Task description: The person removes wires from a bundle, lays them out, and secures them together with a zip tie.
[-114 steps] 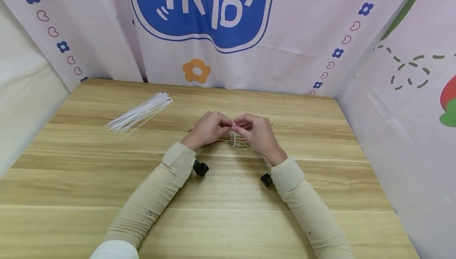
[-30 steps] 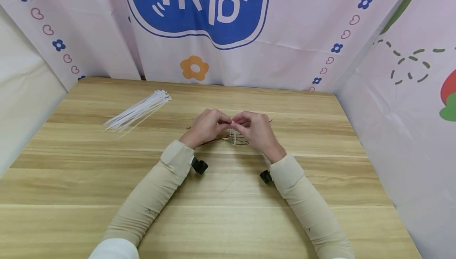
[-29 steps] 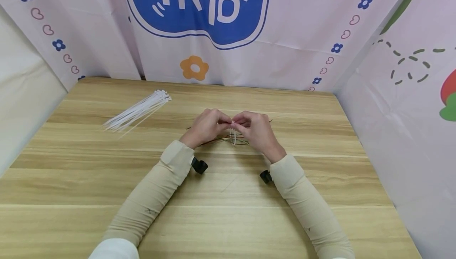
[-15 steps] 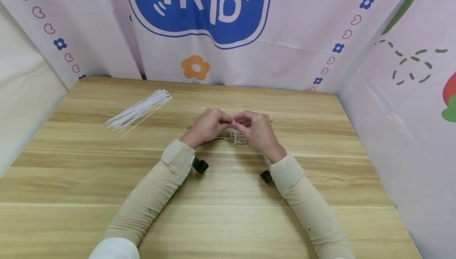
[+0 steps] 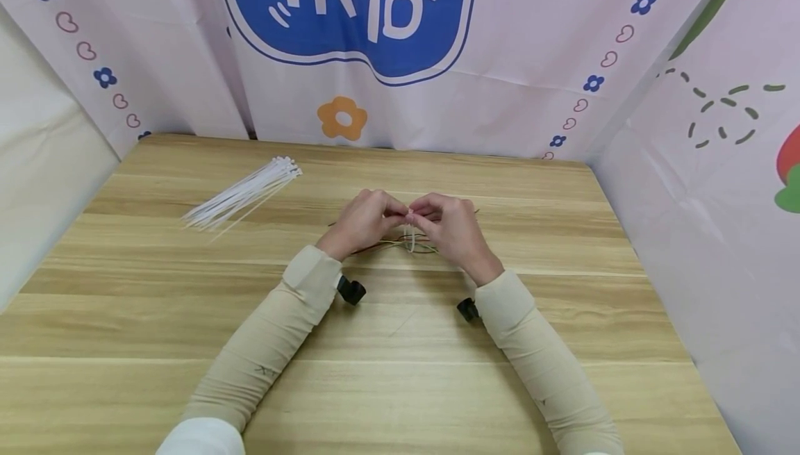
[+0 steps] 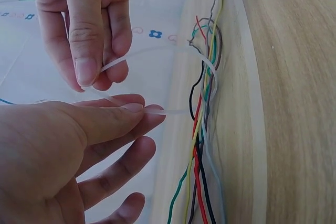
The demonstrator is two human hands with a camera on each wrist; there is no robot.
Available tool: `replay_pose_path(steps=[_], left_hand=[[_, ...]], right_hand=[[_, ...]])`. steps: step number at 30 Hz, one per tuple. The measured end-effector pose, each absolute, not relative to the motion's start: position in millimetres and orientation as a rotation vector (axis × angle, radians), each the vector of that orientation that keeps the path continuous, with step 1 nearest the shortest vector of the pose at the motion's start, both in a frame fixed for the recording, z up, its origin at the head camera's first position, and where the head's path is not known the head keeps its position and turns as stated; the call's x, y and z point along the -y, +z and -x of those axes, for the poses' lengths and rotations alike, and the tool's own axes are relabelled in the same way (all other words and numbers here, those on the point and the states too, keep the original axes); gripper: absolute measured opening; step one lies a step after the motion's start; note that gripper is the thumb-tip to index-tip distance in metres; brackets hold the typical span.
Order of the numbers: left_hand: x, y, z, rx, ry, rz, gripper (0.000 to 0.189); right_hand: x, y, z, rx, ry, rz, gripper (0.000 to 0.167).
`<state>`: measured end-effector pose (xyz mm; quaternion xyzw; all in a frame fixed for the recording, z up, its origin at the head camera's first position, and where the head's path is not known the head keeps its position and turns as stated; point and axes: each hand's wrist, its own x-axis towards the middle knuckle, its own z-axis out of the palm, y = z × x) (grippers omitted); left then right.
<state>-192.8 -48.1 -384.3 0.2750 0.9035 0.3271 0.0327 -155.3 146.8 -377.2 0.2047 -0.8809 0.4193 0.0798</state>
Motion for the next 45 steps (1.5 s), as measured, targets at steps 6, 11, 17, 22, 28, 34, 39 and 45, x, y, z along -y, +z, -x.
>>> replay_pose_path(steps=[6,11,17,22,28,34,39,45], left_hand=[[47.7,-384.5,192.9,-2.792,0.987,-0.855,0.016],[47.4,-383.6,191.6,-2.808,0.973,-0.852,0.017],[46.2,-381.3,189.4,-2.819,0.965,-0.856,0.020],[44.6,-378.5,188.1,-2.813,0.970,-0.836,0.020],[44.0,-375.3,187.7,-2.781,1.014,-0.809,0.017],[45.8,-373.9,189.3,-2.702,1.075,-0.795,0.017],[46.0,-372.8,189.0,-2.614,1.140,-0.820,0.017],[43.0,-373.4,186.3,-2.642,1.150,-0.857,0.013]], right_hand=[[-147.0,-377.4,155.7,2.644,1.270,-0.603,0.013],[-146.8,-377.6,155.7,2.654,1.274,-0.600,0.012],[-146.5,-378.6,156.9,2.686,1.251,-0.587,0.011],[-147.0,-379.4,157.4,2.695,1.250,-0.579,0.011],[-148.6,-379.5,158.3,2.685,1.291,-0.576,0.010],[-150.1,-379.9,160.1,2.687,1.217,-0.574,0.010],[-150.6,-379.2,161.4,2.712,1.218,-0.548,0.009],[-151.5,-378.9,162.1,2.752,1.177,-0.566,0.008]])
